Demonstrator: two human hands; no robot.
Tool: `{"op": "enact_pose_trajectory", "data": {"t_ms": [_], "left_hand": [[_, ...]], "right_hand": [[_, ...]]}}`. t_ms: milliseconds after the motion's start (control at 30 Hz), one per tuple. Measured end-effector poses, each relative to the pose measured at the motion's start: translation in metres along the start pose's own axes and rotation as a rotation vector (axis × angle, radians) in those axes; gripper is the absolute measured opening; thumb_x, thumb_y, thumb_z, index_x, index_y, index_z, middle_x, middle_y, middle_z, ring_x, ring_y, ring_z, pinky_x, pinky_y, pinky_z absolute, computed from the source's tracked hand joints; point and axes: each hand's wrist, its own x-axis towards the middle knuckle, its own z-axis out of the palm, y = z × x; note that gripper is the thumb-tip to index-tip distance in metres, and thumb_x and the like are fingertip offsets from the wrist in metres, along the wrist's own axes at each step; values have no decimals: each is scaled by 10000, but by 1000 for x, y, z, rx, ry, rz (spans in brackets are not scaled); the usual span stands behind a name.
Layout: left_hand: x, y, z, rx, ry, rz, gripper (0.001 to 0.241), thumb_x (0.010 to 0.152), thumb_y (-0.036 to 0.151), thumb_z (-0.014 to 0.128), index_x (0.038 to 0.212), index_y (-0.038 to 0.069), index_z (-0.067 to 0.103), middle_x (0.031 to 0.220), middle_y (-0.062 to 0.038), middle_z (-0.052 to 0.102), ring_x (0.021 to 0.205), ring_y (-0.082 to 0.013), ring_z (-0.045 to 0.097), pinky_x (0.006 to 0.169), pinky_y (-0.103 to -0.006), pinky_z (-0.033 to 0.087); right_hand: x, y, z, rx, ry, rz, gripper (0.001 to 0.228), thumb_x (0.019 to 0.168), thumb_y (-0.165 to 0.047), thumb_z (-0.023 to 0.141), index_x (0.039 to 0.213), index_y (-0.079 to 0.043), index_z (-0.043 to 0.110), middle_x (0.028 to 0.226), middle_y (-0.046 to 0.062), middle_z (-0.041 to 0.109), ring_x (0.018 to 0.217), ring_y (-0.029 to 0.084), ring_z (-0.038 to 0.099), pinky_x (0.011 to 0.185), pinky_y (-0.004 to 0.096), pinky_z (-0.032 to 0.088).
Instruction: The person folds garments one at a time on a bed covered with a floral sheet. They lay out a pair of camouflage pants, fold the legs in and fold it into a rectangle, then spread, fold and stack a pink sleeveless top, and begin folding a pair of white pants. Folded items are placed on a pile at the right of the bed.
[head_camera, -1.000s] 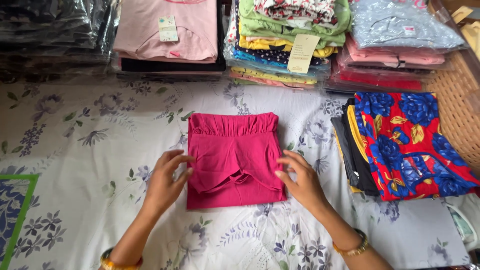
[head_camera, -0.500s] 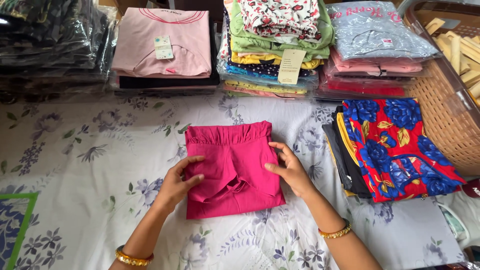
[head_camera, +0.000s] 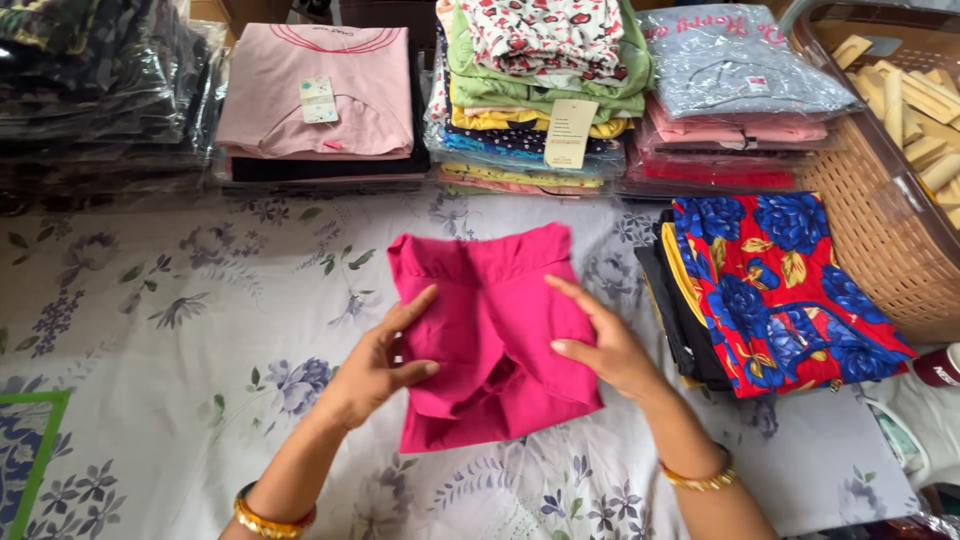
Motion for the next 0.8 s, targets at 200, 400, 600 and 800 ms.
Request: {"op": "enact_pose_trajectory", "data": {"t_ms": [200, 400, 600, 800], "left_hand": [[17, 50, 96, 131, -190, 256, 989, 792, -130, 708, 1613, 228, 289, 1575, -50, 359, 1405, -223, 459, 1001, -321, 577], [76, 69, 207, 162, -292, 526, 1051, 791, -78, 764, 1648, 226, 238, 1601, -131, 360, 1392, -301, 491, 964, -320, 618], [182, -20, 281, 250, -194, 537, 1140, 715, 50, 865, 1648, 205, 231, 1566, -225, 367, 1450, -394, 419, 1138, -395, 425], [198, -52, 277, 397, -108, 404, 1141, 658, 196, 900, 1593, 198, 246, 1533, -262, 346, 1436, -434, 372, 1182, -421, 355]], "right_hand": [[-71, -78, -90, -440, 222, -170, 794, 794, -17, 728, 1530, -48, 433, 1590, 103, 467, 1506, 198, 377, 1246, 364, 258], [-113, -132, -191, -684, 557, -183, 733, 818, 36, 690, 1521, -48, 502, 1533, 93, 529, 1437, 202, 476, 1192, 348, 396], [-110, -59, -261, -1305, 763, 28, 523, 870, 21, 736, 1371, -102, 653, 1361, 152, 584, 1149, 319, 602, 998, 439, 504], [-107, 4, -252, -1664, 724, 182, 382, 906, -80, 743, 1281, -153, 741, 1266, 93, 633, 1117, 315, 641, 897, 465, 546]]}}
